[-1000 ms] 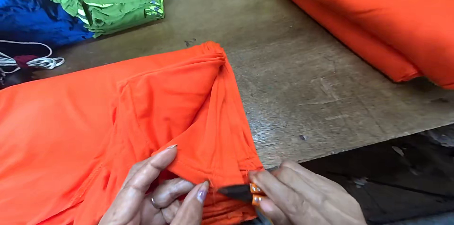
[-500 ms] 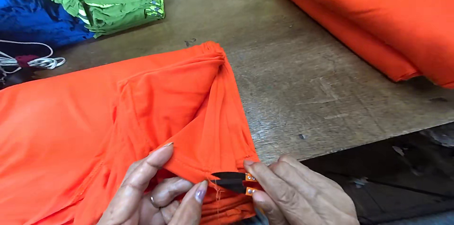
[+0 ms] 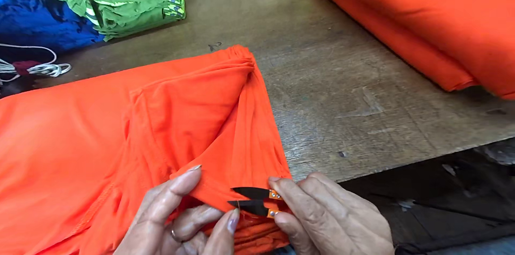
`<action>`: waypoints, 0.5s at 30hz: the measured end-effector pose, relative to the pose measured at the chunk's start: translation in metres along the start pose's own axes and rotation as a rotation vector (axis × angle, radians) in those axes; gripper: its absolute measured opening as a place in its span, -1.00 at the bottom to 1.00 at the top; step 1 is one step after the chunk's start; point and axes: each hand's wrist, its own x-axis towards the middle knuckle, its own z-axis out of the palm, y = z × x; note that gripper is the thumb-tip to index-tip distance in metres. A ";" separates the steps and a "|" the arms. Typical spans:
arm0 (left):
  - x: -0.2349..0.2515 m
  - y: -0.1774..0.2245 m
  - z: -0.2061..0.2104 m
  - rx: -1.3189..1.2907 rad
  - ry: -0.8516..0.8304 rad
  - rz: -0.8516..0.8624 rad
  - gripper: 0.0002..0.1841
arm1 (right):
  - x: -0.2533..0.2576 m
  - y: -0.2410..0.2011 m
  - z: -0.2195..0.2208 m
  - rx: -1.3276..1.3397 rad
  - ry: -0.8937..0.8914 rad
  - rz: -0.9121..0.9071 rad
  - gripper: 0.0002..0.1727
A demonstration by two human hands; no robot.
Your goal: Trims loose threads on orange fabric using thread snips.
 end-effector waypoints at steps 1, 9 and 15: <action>-0.001 -0.001 0.000 0.009 -0.004 0.011 -0.42 | 0.001 -0.001 0.002 -0.009 0.008 0.003 -0.57; 0.001 0.001 -0.003 0.038 -0.008 0.025 -0.44 | -0.002 0.006 0.000 0.543 0.027 0.210 -0.47; 0.001 0.002 -0.008 0.088 -0.051 0.068 -0.47 | 0.006 -0.005 0.013 0.395 0.026 0.175 -0.74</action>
